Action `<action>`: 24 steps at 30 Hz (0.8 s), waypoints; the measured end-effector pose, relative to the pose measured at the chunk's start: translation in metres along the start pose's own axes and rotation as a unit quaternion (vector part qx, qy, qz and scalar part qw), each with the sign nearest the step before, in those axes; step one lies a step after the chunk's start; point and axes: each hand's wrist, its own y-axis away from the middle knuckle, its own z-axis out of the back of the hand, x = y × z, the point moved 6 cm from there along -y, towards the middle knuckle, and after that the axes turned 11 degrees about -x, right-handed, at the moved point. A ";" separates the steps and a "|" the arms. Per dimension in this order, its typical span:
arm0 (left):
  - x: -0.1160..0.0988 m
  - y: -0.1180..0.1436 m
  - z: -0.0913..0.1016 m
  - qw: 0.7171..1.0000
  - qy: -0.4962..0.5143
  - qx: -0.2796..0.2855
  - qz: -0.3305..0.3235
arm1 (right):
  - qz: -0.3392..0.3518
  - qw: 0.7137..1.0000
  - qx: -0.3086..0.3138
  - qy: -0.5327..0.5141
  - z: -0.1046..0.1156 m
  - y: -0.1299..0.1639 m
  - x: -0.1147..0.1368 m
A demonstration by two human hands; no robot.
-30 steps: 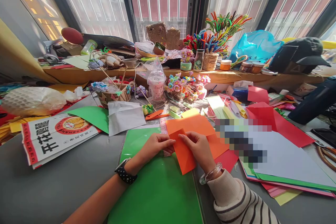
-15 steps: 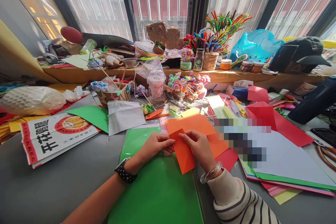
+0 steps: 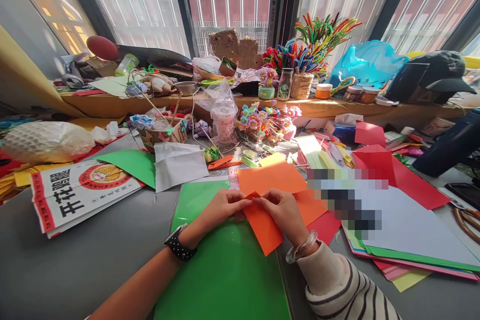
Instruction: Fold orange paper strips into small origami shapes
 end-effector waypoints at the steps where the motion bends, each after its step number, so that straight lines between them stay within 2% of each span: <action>1: 0.000 0.000 0.000 1.000 -0.010 0.001 -0.004 | -0.003 1.000 0.007 0.005 -0.001 0.000 0.000; 5: 0.000 0.000 -0.001 0.999 -0.040 0.009 -0.027 | -0.012 0.999 0.029 -0.012 -0.003 -0.002 0.000; 12: -0.001 0.002 -0.003 0.998 -0.045 0.019 -0.039 | 0.003 1.000 0.021 -0.021 -0.002 -0.001 0.004; 17: -0.001 0.003 -0.005 0.994 -0.085 0.039 -0.063 | 0.021 1.000 0.000 -0.004 -0.001 0.001 0.006; 21: -0.004 0.003 -0.005 0.991 -0.091 0.025 -0.093 | 0.048 0.999 -0.006 0.021 -0.001 0.001 0.010; 24: -0.005 0.002 -0.003 0.994 -0.066 0.007 -0.090 | 0.046 0.998 0.009 0.030 -0.003 0.001 0.010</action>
